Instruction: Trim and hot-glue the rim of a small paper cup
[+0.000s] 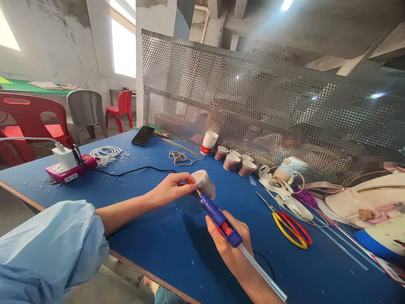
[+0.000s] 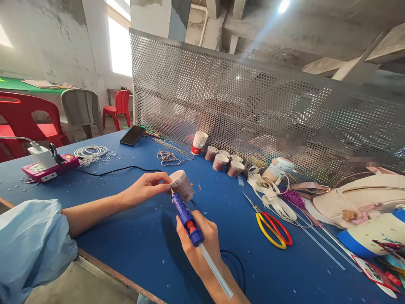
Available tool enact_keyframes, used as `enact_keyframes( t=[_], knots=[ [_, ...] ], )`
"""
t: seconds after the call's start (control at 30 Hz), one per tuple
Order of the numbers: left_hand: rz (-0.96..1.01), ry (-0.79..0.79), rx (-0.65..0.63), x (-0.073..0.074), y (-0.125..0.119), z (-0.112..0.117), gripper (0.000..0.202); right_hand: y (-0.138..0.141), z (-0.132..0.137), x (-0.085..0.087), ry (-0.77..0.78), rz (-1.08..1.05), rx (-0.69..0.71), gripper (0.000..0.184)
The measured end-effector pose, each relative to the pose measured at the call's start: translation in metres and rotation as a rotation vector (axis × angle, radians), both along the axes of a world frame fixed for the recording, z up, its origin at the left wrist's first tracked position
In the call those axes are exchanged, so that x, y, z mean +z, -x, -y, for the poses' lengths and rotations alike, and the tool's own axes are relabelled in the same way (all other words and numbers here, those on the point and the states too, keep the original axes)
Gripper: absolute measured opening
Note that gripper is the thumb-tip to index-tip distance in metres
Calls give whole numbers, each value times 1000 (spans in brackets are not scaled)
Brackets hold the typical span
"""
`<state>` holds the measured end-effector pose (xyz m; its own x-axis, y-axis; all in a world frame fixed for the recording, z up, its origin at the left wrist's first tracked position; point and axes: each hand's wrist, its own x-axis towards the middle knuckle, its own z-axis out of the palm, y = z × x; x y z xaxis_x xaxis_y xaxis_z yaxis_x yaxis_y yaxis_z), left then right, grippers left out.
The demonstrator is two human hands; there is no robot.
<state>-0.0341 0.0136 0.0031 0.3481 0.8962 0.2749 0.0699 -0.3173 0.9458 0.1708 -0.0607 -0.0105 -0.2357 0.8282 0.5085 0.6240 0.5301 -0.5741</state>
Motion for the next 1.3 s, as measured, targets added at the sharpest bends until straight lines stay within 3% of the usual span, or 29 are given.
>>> enact_keyframes(
  t=[0.93,1.07,1.3],
  knots=[
    [30,19,41,-2,-3,1,21,1,0,2,-80,1,0,29],
    [39,-4,83,-3,-3,-1,19,-1,-1,5,1,-76,-2,30],
    [7,-20,161,-2,-6,3,12,-4,0,8,62,-170,-127,33]
  ],
)
